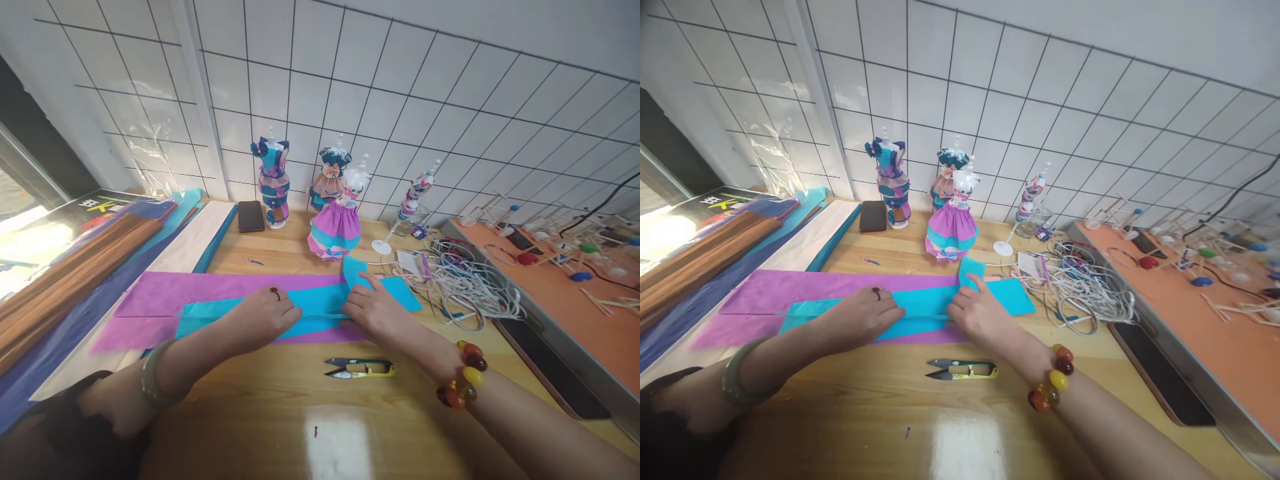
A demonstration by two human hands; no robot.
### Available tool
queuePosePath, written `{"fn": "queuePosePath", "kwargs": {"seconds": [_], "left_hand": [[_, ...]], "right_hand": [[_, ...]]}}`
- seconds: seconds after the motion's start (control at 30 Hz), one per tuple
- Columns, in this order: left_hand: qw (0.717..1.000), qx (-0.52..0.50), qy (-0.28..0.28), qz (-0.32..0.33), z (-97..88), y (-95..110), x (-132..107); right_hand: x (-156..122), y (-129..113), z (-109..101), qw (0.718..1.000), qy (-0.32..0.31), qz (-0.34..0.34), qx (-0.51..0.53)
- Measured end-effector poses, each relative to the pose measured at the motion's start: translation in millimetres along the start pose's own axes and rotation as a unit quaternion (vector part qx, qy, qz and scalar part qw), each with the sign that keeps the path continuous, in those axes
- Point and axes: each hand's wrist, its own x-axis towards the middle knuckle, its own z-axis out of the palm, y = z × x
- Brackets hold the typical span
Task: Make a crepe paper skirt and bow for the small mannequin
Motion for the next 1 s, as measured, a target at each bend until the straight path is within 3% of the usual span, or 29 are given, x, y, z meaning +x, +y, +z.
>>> {"fn": "queuePosePath", "kwargs": {"seconds": [0.27, 0.57, 0.83, 1.0], "left_hand": [[0.999, 0.009, 0.031, -0.006, -2.4, 0.9, 1.2], [0.999, -0.015, 0.038, 0.017, -0.7, 10.0, 2.6], [0.991, -0.123, -0.019, 0.054, -1.6, 28.1, 2.0], [0.986, -0.158, -0.056, -0.022, -3.1, 20.3, 4.4]], "right_hand": [[-77.5, 29.6, 4.1, 0.988, 0.042, 0.137, -0.054], [-162.2, 21.9, 27.3, 0.975, 0.053, 0.213, -0.037], [-194.3, 20.9, 50.3, 0.975, 0.038, 0.219, 0.015], [-194.5, 19.2, 43.3, 0.942, 0.079, 0.295, 0.142]]}}
